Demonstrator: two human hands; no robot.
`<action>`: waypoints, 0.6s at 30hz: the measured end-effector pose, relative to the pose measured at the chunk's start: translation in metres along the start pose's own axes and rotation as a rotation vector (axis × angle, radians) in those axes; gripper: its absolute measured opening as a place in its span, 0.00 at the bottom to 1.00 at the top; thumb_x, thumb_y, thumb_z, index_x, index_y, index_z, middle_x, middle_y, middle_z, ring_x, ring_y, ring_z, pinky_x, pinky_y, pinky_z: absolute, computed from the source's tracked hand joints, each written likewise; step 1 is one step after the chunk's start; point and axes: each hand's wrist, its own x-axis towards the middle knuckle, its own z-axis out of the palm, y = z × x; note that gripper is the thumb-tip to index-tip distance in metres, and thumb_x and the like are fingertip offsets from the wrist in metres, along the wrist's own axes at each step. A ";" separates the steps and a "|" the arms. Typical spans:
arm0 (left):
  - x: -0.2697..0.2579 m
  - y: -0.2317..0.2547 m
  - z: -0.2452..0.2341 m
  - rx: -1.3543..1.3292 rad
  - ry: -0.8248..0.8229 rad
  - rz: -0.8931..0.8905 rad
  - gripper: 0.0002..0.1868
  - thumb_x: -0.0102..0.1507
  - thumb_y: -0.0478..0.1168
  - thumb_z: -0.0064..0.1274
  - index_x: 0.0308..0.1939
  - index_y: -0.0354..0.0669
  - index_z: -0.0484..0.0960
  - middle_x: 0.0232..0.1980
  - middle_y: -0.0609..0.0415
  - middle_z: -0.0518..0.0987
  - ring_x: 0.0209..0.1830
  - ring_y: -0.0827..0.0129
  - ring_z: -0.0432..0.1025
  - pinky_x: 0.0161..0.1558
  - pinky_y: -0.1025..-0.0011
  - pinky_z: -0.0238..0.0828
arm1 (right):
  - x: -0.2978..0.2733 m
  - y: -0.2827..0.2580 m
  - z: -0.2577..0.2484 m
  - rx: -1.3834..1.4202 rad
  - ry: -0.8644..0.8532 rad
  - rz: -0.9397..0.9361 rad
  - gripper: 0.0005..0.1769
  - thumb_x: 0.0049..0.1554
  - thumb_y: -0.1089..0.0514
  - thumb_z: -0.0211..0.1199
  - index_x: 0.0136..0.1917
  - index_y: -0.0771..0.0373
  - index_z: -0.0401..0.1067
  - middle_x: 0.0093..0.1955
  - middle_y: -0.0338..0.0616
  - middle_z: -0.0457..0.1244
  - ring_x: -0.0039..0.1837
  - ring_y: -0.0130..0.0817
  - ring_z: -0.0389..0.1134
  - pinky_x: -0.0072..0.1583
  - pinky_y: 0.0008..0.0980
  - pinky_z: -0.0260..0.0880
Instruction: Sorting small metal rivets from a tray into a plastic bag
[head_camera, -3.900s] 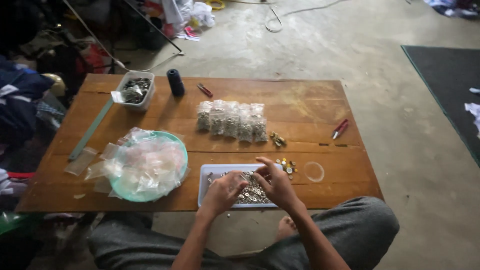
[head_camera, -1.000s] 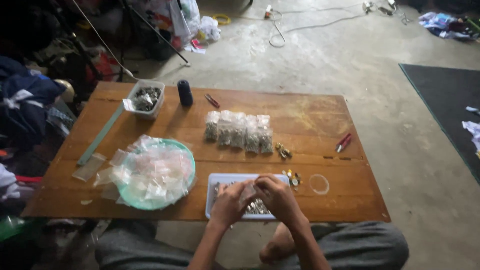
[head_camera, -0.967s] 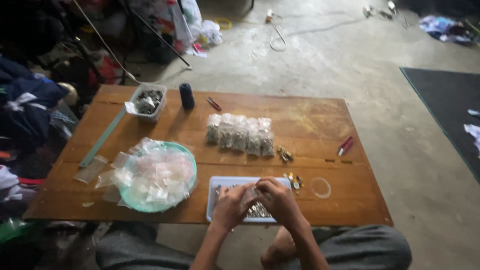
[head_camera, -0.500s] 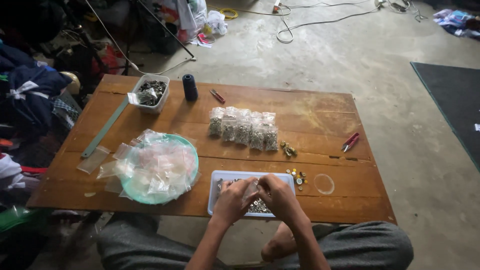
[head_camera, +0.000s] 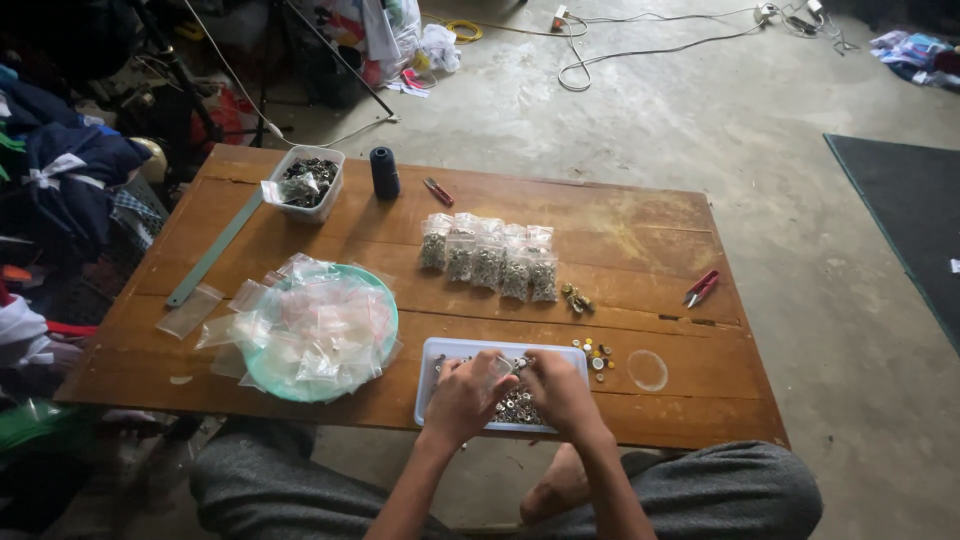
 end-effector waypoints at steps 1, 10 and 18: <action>0.000 0.000 0.000 0.000 0.001 -0.002 0.28 0.70 0.65 0.37 0.57 0.47 0.71 0.43 0.51 0.86 0.41 0.49 0.79 0.53 0.53 0.61 | -0.001 0.004 0.007 0.000 -0.002 -0.001 0.19 0.58 0.54 0.62 0.61 0.62 0.73 0.50 0.49 0.72 0.50 0.42 0.73 0.54 0.39 0.70; -0.003 -0.016 0.011 0.018 -0.045 -0.114 0.28 0.69 0.72 0.35 0.59 0.61 0.69 0.45 0.55 0.83 0.49 0.59 0.80 0.62 0.53 0.63 | 0.001 0.030 0.029 -0.147 -0.022 -0.327 0.08 0.55 0.56 0.68 0.40 0.59 0.71 0.37 0.51 0.65 0.45 0.60 0.70 0.46 0.51 0.70; -0.002 -0.001 -0.001 0.020 -0.100 -0.159 0.32 0.69 0.75 0.29 0.59 0.59 0.68 0.43 0.54 0.82 0.48 0.60 0.80 0.63 0.51 0.63 | 0.000 0.029 0.024 -0.026 0.193 -0.350 0.09 0.57 0.58 0.65 0.51 0.47 0.77 0.42 0.45 0.67 0.48 0.55 0.73 0.48 0.45 0.74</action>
